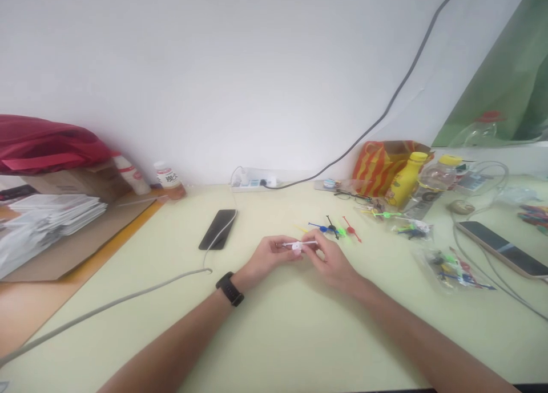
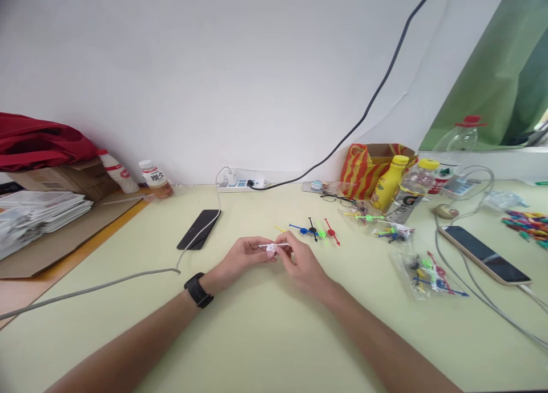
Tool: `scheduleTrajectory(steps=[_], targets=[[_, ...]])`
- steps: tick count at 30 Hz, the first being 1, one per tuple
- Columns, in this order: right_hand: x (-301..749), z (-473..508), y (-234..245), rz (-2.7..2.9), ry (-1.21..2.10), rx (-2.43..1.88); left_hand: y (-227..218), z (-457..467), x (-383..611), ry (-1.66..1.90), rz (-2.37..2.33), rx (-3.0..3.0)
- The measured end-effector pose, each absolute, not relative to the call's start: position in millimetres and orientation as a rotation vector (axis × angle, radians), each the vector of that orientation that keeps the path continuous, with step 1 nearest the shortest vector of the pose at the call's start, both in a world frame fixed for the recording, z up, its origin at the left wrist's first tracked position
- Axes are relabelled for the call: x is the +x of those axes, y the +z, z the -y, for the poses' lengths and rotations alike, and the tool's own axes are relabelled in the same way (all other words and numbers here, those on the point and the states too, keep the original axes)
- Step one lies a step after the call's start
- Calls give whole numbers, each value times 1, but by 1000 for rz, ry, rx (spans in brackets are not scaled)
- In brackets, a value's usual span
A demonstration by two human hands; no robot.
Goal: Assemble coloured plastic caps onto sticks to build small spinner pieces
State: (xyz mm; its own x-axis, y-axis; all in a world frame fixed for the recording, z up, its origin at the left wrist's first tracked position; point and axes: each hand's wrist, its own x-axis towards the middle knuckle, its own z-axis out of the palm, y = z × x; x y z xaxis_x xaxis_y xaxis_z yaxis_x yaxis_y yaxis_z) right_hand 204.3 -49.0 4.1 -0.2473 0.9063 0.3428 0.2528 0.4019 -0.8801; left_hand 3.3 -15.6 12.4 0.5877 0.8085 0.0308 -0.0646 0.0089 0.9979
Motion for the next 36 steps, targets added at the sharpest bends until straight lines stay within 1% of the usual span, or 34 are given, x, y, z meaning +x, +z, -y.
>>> scheduleTrajectory(steps=[8,17,21,28,36], targets=[[210,42,1,1810,645,-932,5,12,0,762,-722,1379],[215,42,1,1925,516,-855,7,12,3,831,-753,1369],[214,41,4,1840,596,-932,9,14,3,911,-750,1399],[213,35,1,1603,890,-1018,11,14,2,985,-832,1498],[211,36,2,1536,983,-1022,7,16,2,1037,-881,1632]])
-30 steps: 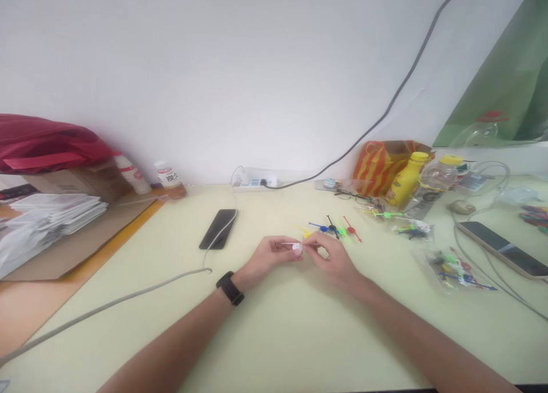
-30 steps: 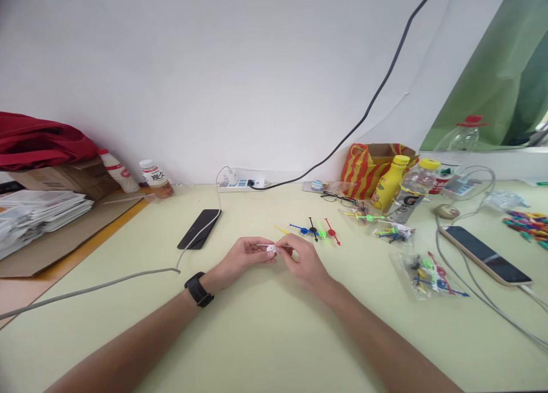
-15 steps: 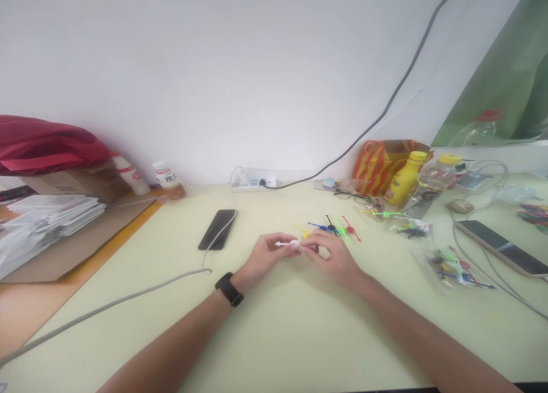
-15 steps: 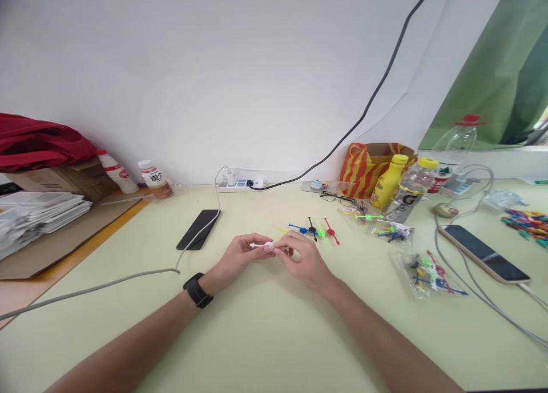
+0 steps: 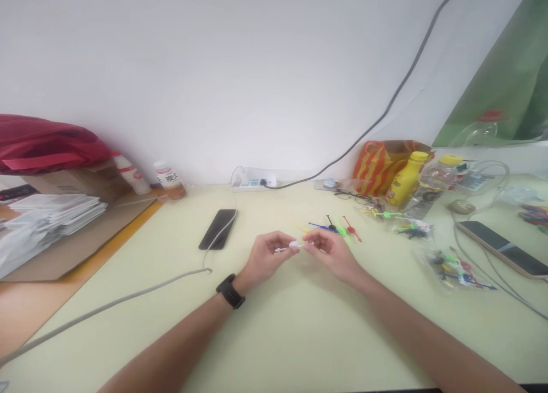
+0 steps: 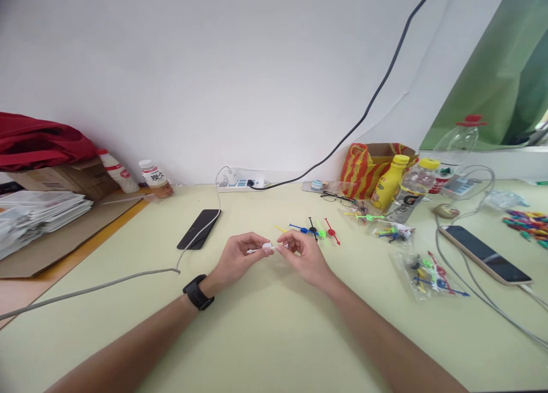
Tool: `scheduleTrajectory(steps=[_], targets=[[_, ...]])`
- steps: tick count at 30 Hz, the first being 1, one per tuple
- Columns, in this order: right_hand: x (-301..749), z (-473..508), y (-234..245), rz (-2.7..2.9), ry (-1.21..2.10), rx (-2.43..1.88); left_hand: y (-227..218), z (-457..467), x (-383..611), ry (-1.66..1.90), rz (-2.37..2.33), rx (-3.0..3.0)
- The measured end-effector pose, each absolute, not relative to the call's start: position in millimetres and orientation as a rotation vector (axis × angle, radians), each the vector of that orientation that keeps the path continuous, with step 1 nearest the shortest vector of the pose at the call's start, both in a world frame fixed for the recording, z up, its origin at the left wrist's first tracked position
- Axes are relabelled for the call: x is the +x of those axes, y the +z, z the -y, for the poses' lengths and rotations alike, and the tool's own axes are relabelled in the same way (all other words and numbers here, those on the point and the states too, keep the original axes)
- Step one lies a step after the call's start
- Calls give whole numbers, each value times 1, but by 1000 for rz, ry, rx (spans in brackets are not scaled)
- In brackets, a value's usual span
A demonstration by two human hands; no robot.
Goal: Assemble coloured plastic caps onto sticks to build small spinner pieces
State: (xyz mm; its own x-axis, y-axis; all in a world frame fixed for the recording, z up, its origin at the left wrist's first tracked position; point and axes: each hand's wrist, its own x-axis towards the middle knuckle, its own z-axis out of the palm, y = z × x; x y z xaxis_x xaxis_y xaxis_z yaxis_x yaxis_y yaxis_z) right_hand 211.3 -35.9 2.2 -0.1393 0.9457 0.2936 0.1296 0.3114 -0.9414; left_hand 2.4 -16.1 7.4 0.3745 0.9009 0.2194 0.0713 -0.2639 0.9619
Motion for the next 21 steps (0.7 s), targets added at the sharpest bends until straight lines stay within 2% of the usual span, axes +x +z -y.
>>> scheduleTrajectory(steps=[12,17,21], targets=[[216,32,0,1477,1006,-990,17,18,1,919,-674,1503],[218,35,3,1498,818,-1043,9,12,0,975,-694,1427],[219,41,8,1559,803,-1024,3,7,0,995,-705,1387]])
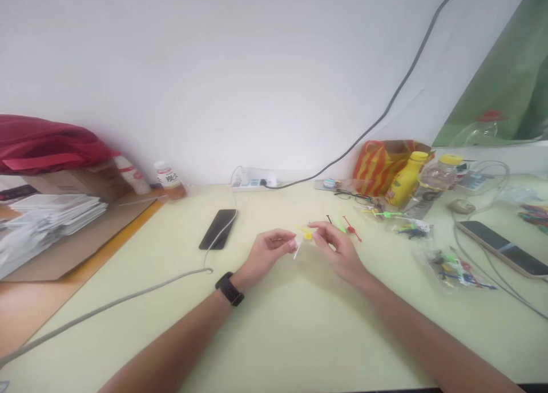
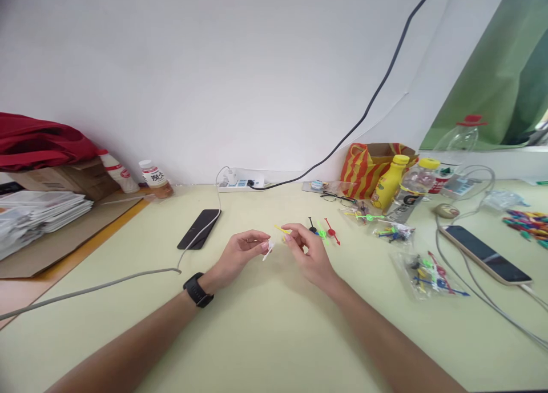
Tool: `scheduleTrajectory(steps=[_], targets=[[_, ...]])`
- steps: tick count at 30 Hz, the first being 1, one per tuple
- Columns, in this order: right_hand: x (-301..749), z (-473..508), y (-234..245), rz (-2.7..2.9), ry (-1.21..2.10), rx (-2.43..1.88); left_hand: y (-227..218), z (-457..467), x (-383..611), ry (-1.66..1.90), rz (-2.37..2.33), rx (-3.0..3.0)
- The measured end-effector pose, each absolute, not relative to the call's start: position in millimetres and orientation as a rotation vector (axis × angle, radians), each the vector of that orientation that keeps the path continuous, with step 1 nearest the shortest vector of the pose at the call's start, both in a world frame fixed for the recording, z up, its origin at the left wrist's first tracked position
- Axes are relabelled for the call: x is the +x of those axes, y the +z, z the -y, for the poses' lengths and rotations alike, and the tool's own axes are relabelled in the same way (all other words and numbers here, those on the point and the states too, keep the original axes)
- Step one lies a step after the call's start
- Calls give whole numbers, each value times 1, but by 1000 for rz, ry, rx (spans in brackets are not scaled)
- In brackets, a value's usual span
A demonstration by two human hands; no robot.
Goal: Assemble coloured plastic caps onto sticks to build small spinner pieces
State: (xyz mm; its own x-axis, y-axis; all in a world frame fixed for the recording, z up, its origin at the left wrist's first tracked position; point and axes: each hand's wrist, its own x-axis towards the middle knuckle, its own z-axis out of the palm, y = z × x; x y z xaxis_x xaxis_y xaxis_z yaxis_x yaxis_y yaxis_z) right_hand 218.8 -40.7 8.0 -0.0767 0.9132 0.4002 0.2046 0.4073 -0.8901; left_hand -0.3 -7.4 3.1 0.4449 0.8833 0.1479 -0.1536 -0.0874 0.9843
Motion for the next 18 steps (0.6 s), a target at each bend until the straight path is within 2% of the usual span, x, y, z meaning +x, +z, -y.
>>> scheduleTrajectory(steps=[8,13,18], targets=[[212,46,3,1511,922,-940,4,7,-1,1007,-722,1347],[217,42,2,1538,1205,-908,7,9,0,1020,-758,1346],[215,41,10,1385,1215,-876,7,10,0,1009,-767,1370]])
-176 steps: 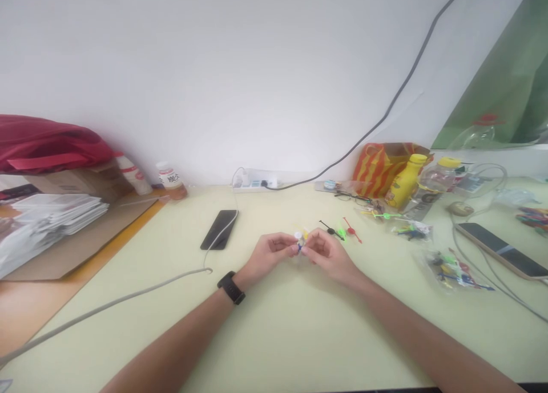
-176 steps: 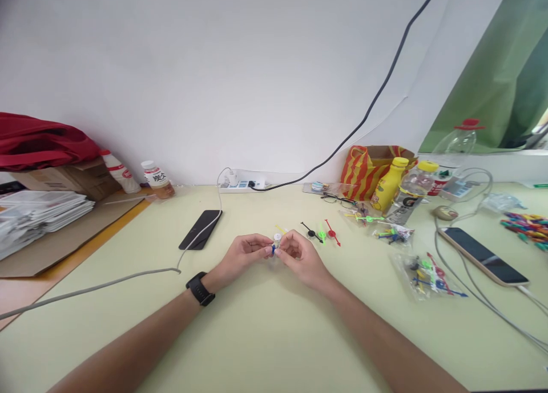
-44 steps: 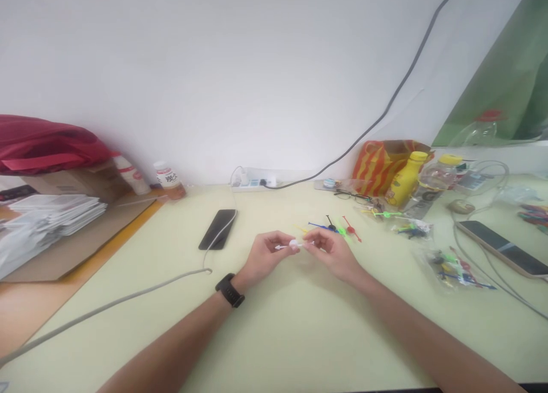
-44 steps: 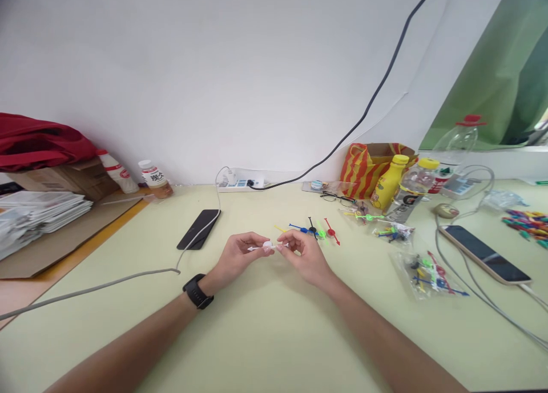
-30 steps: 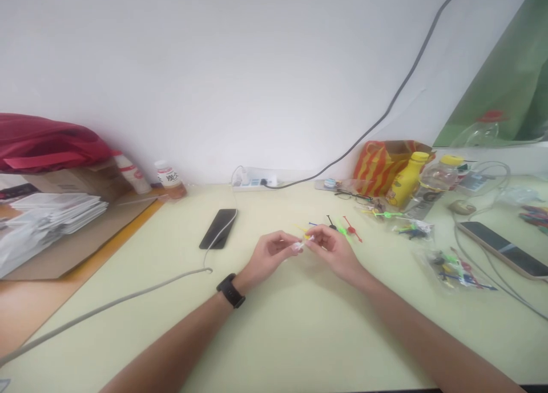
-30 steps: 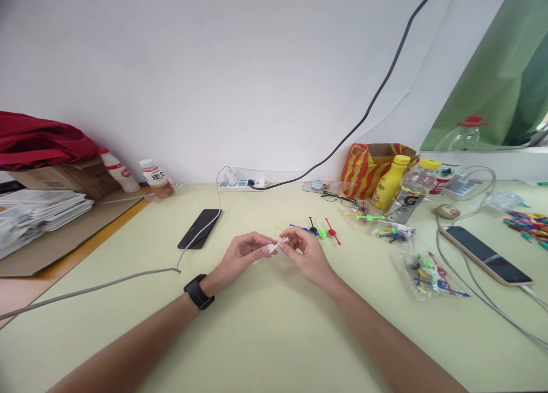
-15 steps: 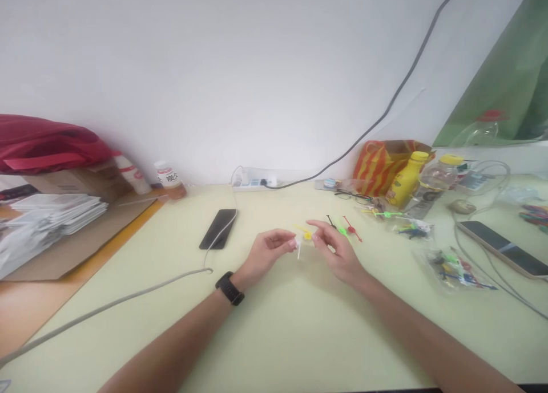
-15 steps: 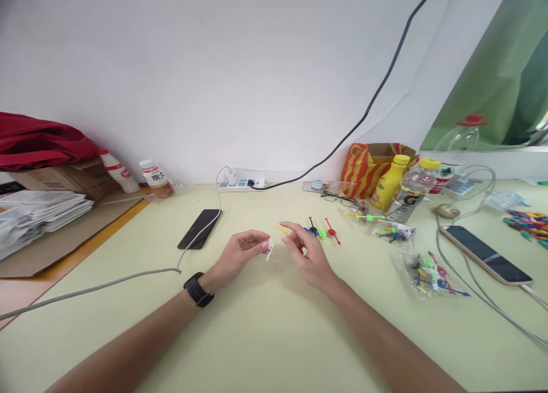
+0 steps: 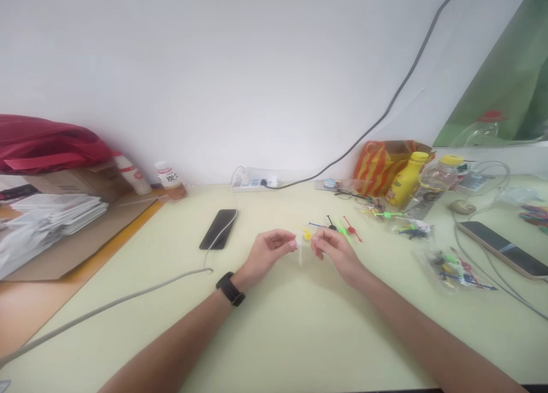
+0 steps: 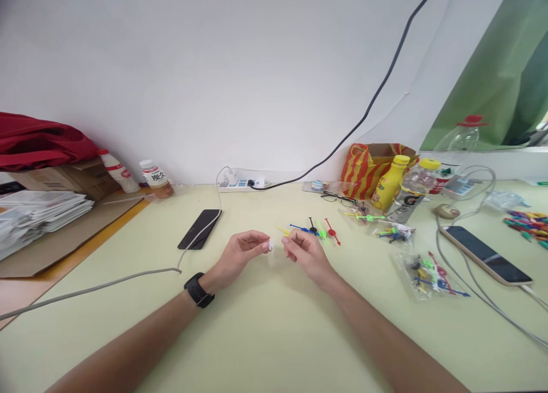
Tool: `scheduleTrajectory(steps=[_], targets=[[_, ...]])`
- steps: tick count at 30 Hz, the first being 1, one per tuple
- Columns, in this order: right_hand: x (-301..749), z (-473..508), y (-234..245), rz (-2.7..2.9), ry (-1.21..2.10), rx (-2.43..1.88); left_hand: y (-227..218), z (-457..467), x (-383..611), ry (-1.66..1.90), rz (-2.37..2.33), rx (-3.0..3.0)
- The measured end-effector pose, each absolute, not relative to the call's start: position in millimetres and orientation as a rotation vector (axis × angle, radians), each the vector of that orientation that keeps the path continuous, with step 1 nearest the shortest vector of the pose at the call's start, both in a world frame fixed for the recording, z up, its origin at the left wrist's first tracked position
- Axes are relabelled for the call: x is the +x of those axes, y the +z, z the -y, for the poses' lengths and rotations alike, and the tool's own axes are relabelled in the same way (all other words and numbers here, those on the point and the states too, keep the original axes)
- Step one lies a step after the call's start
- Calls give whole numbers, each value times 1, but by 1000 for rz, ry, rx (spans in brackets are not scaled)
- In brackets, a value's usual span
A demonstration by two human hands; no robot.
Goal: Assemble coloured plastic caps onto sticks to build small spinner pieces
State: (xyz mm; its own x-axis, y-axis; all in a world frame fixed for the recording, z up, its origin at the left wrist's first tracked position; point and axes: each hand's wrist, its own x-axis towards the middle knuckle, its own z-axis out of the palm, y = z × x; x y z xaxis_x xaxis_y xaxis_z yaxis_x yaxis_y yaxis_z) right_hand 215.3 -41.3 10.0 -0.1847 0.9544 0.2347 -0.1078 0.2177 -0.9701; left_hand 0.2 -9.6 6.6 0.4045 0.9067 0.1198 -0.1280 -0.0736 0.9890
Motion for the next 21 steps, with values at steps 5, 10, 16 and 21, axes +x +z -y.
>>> scheduleTrajectory(steps=[5,10,16,21], targets=[[208,42,8,1367,1289,-850,6,12,2,972,-750,1410],[206,39,-2,1421,1265,-880,8,13,3,949,-733,1431],[211,43,2,1510,1031,-928,7,12,2,956,-749,1397],[212,46,4,1511,917,-959,6,12,1,950,-754,1380]])
